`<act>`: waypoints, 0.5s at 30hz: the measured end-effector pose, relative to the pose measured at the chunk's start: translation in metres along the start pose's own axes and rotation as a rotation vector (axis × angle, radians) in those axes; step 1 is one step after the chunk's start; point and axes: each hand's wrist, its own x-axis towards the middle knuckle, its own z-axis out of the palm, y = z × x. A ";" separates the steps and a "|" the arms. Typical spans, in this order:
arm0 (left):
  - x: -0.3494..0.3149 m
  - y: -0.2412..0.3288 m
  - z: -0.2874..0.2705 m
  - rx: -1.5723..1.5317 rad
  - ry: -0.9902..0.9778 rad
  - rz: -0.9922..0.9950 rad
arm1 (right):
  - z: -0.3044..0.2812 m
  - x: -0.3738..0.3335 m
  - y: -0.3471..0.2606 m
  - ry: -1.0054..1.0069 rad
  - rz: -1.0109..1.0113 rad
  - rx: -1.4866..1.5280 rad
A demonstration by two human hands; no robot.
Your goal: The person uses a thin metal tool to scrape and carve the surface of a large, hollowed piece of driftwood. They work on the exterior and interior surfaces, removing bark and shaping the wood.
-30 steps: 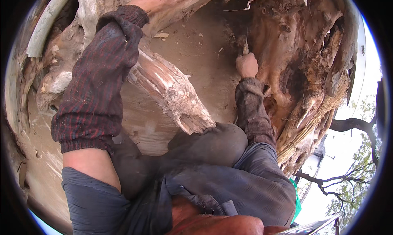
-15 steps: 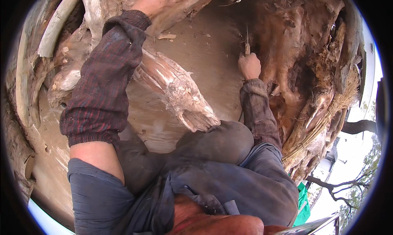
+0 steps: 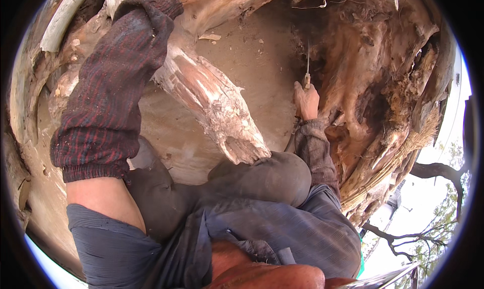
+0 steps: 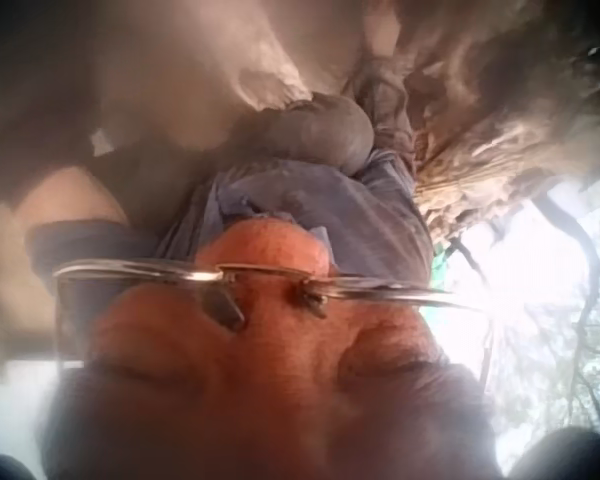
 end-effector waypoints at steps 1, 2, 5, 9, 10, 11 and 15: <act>-0.001 -0.004 -0.008 0.013 0.012 -0.006 | 0.001 -0.007 -0.018 -0.023 0.002 0.073; -0.002 -0.006 -0.012 0.007 0.025 -0.006 | 0.005 -0.006 -0.016 -0.051 0.012 0.133; -0.010 0.006 -0.001 -0.040 -0.003 -0.059 | 0.022 -0.008 0.014 -0.057 0.028 0.217; -0.011 0.007 -0.008 -0.132 0.126 -0.025 | 0.056 -0.007 0.027 -0.147 0.061 0.148; -0.013 0.010 -0.012 -0.179 0.197 -0.005 | 0.066 -0.007 0.035 -0.154 0.041 0.070; -0.013 0.014 -0.019 -0.222 0.268 0.028 | 0.078 -0.005 0.041 -0.154 0.024 0.003; 0.000 0.026 -0.073 -0.510 -0.025 0.182 | 0.090 -0.017 0.022 -0.159 -0.031 -0.159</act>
